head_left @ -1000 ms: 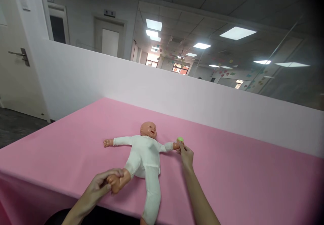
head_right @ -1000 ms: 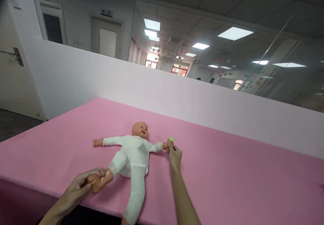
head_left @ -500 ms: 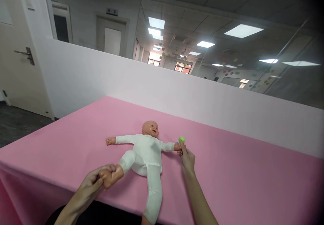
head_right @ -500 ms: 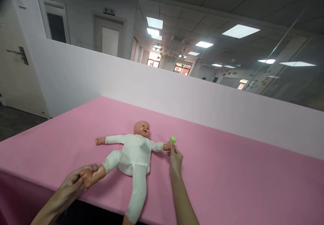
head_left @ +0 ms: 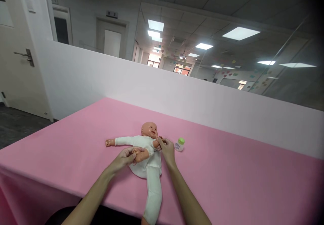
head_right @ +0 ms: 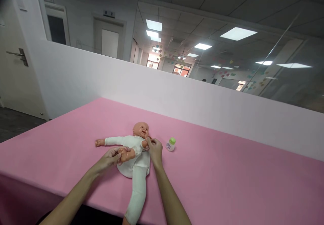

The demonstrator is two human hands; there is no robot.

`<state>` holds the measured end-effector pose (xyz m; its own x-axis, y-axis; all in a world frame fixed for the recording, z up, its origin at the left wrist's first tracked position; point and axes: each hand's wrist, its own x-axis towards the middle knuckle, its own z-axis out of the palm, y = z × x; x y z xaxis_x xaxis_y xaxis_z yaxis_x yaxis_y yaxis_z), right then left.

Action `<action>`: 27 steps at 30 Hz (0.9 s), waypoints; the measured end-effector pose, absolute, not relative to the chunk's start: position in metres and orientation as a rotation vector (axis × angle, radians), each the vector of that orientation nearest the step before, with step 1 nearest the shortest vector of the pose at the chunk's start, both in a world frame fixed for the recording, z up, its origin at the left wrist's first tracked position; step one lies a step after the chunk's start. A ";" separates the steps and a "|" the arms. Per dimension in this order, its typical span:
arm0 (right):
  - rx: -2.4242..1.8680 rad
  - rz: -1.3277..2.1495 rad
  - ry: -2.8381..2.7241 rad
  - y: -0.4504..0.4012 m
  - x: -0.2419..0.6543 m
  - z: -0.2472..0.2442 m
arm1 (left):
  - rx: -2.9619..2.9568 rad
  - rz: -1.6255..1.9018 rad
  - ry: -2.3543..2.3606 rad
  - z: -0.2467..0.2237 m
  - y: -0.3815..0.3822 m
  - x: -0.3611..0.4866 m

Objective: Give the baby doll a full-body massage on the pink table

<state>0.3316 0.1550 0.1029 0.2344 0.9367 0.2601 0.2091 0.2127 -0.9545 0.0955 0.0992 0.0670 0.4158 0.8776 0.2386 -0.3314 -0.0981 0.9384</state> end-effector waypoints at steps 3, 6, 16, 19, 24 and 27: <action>-1.282 0.679 -1.171 0.155 0.355 0.110 | 1.307 1.152 0.628 0.068 0.081 0.079; -1.330 0.668 -0.997 0.156 0.390 0.113 | 1.325 1.206 0.697 0.066 0.052 0.051; -1.507 0.694 -0.630 0.147 0.467 0.039 | 1.250 1.089 0.966 0.003 -0.028 -0.025; -1.477 0.712 -0.621 0.146 0.461 0.043 | 1.181 1.166 1.023 -0.003 -0.026 -0.025; -1.326 0.711 -0.779 0.142 0.421 0.094 | 1.216 1.284 0.859 0.025 0.004 -0.001; -1.288 0.704 -0.964 0.138 0.389 0.119 | 1.294 1.254 0.732 0.048 0.028 0.024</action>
